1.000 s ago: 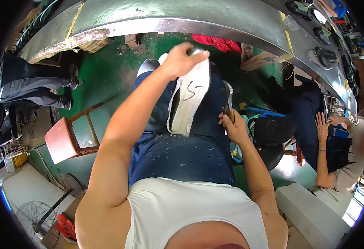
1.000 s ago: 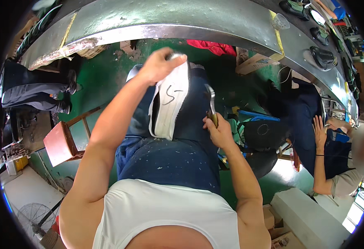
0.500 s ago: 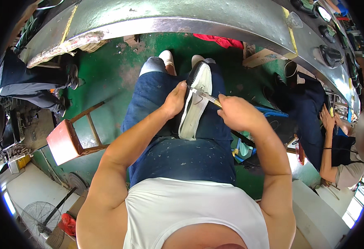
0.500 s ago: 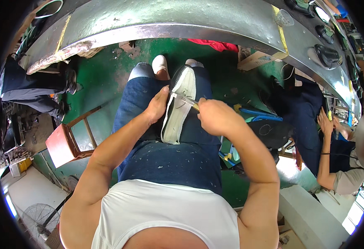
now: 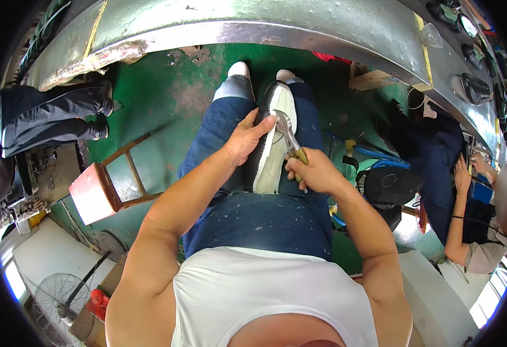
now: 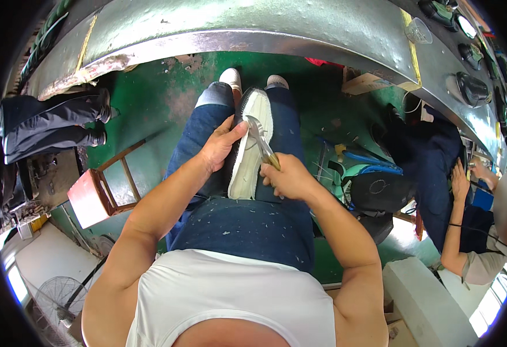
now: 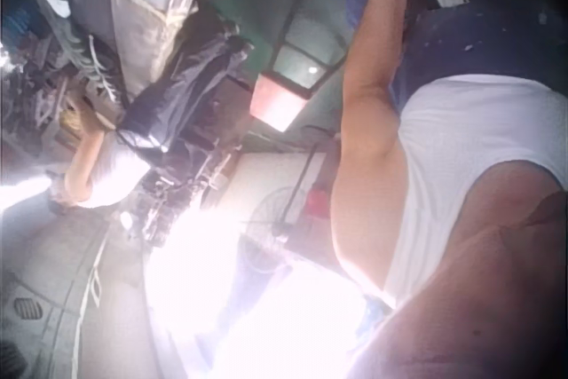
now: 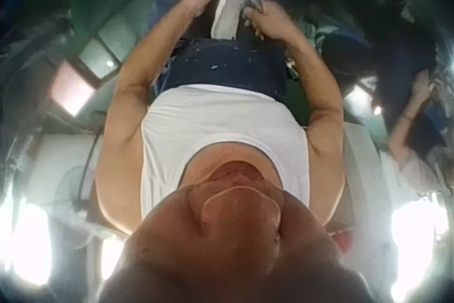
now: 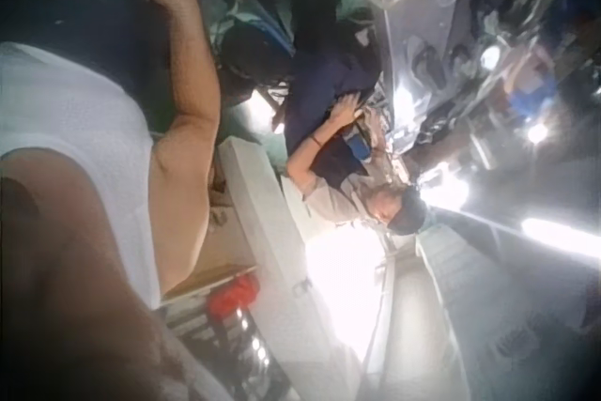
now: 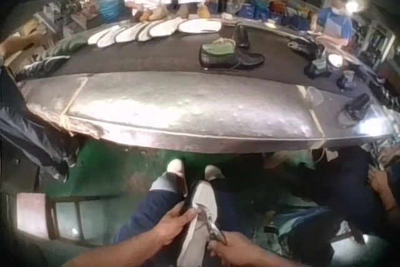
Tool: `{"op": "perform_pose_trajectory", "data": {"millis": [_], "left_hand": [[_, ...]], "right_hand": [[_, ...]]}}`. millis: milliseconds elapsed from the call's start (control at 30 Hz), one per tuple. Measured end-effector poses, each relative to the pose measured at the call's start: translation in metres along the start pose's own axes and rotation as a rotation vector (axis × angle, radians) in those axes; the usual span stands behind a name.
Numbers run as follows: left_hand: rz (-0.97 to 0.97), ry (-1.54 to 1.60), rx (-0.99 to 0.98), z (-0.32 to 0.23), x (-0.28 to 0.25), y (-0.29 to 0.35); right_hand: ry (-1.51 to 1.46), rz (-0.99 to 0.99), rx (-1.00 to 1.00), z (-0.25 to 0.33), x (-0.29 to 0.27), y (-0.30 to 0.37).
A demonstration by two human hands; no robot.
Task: Using pliers and a hammer to shape and secure shoe components on an assembly line.
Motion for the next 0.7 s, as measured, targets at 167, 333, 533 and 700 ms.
{"op": "perform_pose_trajectory", "data": {"millis": [167, 333, 533, 700], "left_hand": [[-0.015, 0.034, 0.0, -0.008, 0.016, 0.001], [-0.1, -0.144, -0.043, -0.012, 0.025, -0.003], [-0.192, -0.296, -0.077, -0.018, 0.022, -0.009], [-0.173, -0.388, -0.11, -0.021, 0.031, -0.005]], "right_hand": [[-0.453, 0.135, 0.006, -0.03, 0.005, -0.007], [-0.959, 0.397, 0.053, -0.053, -0.01, -0.008], [-0.342, 0.372, 0.083, -0.041, -0.076, 0.0], [0.013, -0.076, -0.433, 0.013, -0.07, 0.001]]}}
Point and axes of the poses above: each hand's wrist, its own y-axis away from the middle knuckle, its own x-axis out of the palm, z = x × y, the point moved 3 cm from there along -y, towards the middle knuckle, and after that the axes turned 3 degrees about z, right-handed, at the moved point
